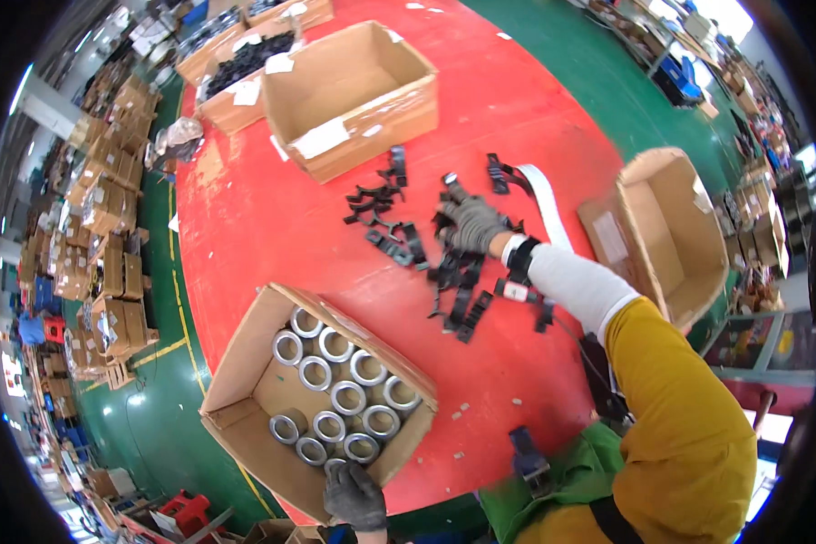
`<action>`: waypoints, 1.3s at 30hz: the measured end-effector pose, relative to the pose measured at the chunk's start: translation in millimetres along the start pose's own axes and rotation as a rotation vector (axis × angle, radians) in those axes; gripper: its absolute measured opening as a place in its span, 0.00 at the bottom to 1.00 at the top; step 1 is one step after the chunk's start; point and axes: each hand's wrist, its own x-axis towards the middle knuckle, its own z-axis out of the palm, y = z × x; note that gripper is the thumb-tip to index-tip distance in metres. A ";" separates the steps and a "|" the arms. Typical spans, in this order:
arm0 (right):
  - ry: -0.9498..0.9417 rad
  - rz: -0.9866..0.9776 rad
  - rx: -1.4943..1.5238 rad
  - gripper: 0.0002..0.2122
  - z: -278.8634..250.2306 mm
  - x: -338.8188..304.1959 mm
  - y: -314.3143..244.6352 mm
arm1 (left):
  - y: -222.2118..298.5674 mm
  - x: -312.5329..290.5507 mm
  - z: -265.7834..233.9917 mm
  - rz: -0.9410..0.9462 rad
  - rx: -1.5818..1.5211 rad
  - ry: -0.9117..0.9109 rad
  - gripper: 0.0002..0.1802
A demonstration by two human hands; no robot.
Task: The recorder is assembling circular metal components by attaching small parts, applying tape to the circumference using a dispenser, and organizing the finished parts into cardboard boxes.
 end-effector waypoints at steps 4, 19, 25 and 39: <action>-0.238 -0.042 0.089 0.23 -22.3 -91.0 -28.8 | -0.3 -6.1 -4.0 -0.059 -0.017 0.010 0.15; -0.023 0.195 -0.087 0.33 -29.8 -1.8 64.3 | 0.6 -7.6 -2.3 -0.063 -0.122 0.001 0.13; -0.440 -0.308 -0.101 0.21 -35.1 -72.9 14.0 | -2.6 -2.3 -2.7 -0.037 -0.062 -0.056 0.13; -0.132 -0.070 -0.174 0.30 -1.6 102.3 -85.7 | 4.2 -2.9 -14.6 0.004 -0.059 0.025 0.07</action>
